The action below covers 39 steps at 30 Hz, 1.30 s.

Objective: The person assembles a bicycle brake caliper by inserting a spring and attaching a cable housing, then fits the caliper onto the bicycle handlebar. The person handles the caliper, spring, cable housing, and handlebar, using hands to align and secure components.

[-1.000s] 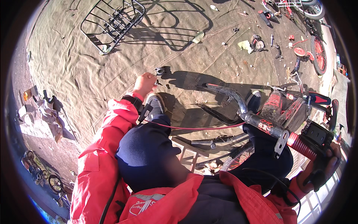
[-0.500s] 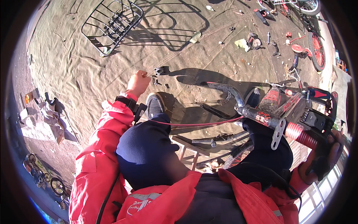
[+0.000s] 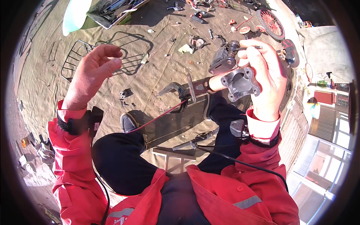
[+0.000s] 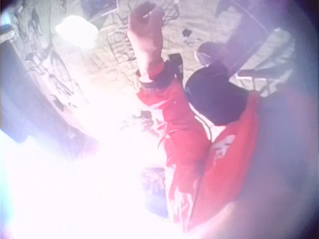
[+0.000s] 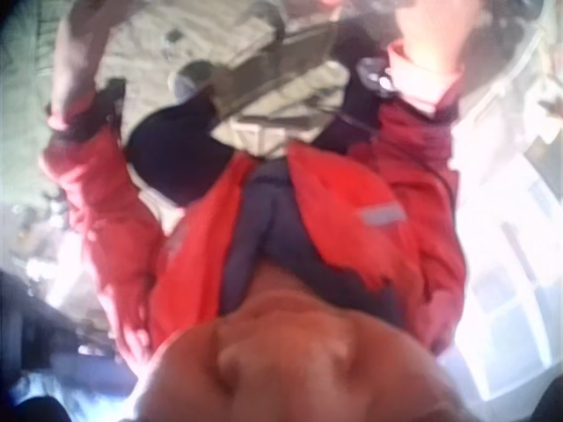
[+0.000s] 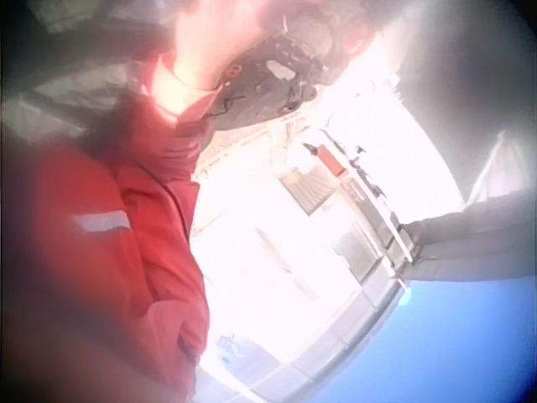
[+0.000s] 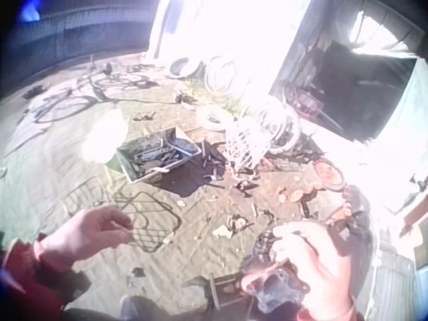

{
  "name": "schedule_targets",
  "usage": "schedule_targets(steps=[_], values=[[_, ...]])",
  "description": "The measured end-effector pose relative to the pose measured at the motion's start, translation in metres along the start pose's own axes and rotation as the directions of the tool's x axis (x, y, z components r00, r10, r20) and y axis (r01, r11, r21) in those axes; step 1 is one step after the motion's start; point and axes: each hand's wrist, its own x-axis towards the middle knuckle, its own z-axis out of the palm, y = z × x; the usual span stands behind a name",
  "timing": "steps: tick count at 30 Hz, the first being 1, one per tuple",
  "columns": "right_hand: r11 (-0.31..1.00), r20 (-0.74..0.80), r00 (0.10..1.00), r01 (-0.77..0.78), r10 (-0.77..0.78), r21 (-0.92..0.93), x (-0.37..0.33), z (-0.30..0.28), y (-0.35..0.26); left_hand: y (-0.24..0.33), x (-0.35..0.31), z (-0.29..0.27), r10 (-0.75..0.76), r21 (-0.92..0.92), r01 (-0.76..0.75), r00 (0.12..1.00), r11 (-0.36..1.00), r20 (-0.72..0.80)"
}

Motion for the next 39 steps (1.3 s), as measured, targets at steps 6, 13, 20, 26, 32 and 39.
schedule_targets(steps=[6,13,20,26,32,39], values=[[0.998,0.085,0.994,0.069,-0.070,0.016,0.000,-0.004,0.009,0.075,-0.006,0.078,0.071,-0.067,-0.057,0.973,0.996,0.219],[0.990,0.036,0.992,0.119,-0.122,0.075,0.002,-0.001,0.014,0.088,-0.015,0.147,0.287,0.087,-0.298,0.951,0.951,0.115],[0.985,0.010,0.989,0.148,-0.150,0.086,0.002,0.000,0.016,0.069,-0.019,0.186,0.358,0.328,-0.338,0.934,0.882,-0.002],[0.979,-0.031,0.991,0.134,-0.130,0.157,-0.001,0.001,0.016,0.059,-0.008,0.199,0.386,0.452,-0.369,0.921,0.812,0.060],[0.961,-0.138,0.982,0.161,-0.131,0.227,0.000,0.005,0.015,0.051,-0.005,0.203,0.322,0.477,-0.296,0.946,0.828,0.030],[0.830,-0.403,0.896,0.361,-0.185,0.424,0.013,-0.043,0.011,0.045,-0.005,0.203,0.416,0.471,-0.385,0.908,0.794,0.042]])
